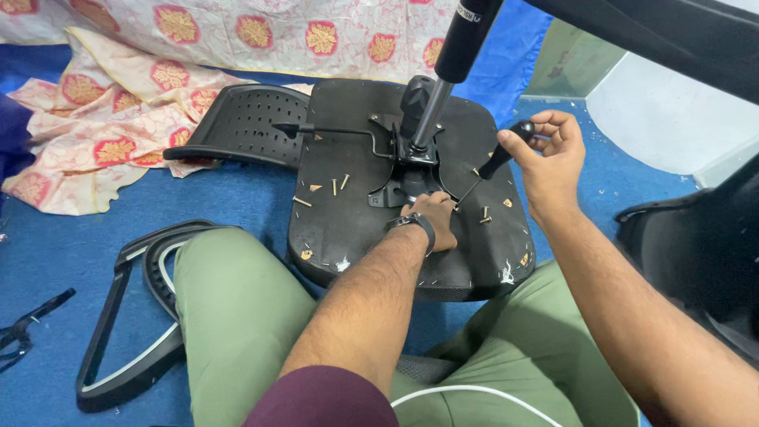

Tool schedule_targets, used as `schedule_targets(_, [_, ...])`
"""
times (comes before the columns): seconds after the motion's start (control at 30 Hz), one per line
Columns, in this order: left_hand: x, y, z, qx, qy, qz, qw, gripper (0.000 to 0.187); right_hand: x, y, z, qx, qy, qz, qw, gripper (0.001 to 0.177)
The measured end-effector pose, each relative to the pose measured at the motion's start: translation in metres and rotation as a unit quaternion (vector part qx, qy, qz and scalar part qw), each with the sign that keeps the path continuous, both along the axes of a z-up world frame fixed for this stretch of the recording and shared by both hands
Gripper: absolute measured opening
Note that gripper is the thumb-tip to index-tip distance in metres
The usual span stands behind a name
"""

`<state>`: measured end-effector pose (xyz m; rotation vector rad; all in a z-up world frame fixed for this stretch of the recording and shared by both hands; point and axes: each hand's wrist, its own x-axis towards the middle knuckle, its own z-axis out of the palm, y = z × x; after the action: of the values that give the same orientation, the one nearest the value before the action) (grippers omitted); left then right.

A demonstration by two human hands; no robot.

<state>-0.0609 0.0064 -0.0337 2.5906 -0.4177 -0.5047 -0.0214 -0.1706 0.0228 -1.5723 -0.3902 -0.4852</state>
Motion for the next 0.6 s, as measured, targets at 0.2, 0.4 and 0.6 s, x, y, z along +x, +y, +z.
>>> schedule_targets(0.2, [0.003,-0.012,-0.003,0.030,-0.011,0.025,0.999,0.063,0.002,-0.012,0.006,0.027,0.067,0.008,0.997,0.031])
schedule_targets(0.4, [0.018,-0.020,-0.009,-0.014,0.000,0.081,0.997,0.042,-0.002,-0.017,0.007,0.069,0.107,0.087,0.988,0.030])
schedule_targets(0.6, [0.025,-0.027,-0.013,-0.035,-0.025,0.098,0.994,0.035,0.004,-0.021,0.002,-0.006,0.031,0.032,0.999,0.034])
